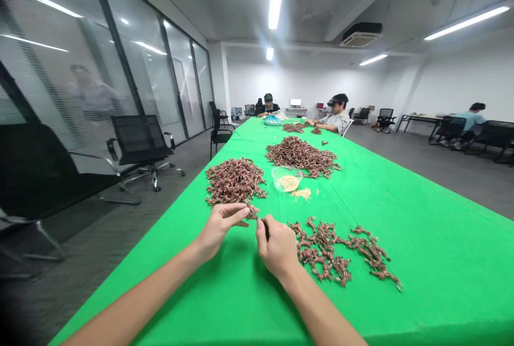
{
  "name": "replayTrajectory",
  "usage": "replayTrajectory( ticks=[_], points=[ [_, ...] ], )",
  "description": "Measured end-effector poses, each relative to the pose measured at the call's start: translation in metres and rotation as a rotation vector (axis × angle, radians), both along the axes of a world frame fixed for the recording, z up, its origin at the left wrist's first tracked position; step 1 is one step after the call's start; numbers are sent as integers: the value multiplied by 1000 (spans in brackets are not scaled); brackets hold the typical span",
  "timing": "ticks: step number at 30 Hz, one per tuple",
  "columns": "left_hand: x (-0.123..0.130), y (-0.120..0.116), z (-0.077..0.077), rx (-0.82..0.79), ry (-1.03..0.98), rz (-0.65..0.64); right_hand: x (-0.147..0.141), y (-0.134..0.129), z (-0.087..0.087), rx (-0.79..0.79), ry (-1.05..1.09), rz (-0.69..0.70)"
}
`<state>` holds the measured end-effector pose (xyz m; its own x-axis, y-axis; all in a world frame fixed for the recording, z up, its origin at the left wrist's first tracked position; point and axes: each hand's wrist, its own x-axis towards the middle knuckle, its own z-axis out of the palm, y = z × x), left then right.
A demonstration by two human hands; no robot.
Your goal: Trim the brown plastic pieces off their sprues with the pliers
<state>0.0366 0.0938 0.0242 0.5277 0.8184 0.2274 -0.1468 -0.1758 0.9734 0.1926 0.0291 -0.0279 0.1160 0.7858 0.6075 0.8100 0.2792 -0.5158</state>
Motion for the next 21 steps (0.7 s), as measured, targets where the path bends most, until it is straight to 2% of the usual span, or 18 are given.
replayTrajectory(
  ticks=[10, 21],
  points=[
    [-1, 2, -2, 13, 15, -10, 1, 2, -5, -20, -19, -19],
    [-1, 7, -10, -46, 9, -2, 1, 2, -2, -55, -43, -19]
  ],
)
